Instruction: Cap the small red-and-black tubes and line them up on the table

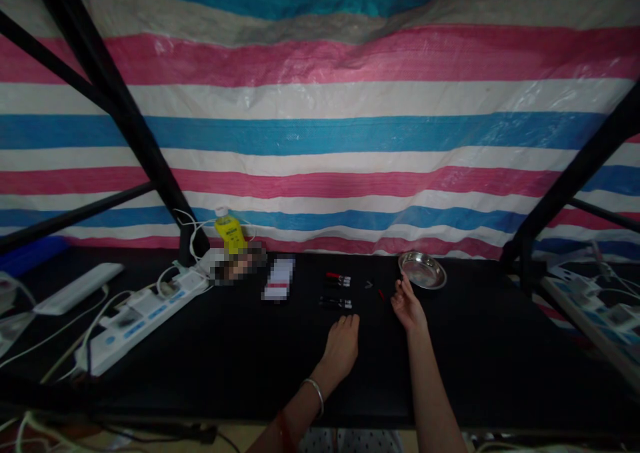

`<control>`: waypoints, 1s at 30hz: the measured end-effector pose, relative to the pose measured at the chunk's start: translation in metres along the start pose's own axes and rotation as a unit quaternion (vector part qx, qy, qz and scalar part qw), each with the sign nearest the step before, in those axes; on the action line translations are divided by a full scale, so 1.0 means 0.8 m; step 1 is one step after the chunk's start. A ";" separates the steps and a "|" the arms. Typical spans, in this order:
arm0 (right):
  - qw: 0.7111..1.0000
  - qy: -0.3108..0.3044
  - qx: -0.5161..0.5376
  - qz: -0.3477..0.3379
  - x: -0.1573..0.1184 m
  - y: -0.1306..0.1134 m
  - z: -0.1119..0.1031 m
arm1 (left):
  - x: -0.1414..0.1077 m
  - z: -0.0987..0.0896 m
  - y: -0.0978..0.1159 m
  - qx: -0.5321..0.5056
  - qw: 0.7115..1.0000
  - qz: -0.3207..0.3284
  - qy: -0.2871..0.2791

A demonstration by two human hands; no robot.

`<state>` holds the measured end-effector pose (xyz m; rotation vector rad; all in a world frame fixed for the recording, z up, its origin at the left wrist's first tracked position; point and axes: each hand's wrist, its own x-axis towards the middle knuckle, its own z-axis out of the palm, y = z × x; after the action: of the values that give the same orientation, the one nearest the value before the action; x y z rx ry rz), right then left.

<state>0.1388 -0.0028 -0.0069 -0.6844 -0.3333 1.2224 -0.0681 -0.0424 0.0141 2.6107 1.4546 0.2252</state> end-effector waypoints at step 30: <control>0.975 -0.098 -0.183 0.082 -0.031 0.057 0.068 | 0.041 0.024 -0.020 -0.352 0.898 0.052 0.259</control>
<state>0.0651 -0.0016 0.0084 -0.9233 -0.6880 1.4061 -0.0605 -0.0070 -0.0061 2.0790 1.0446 1.2746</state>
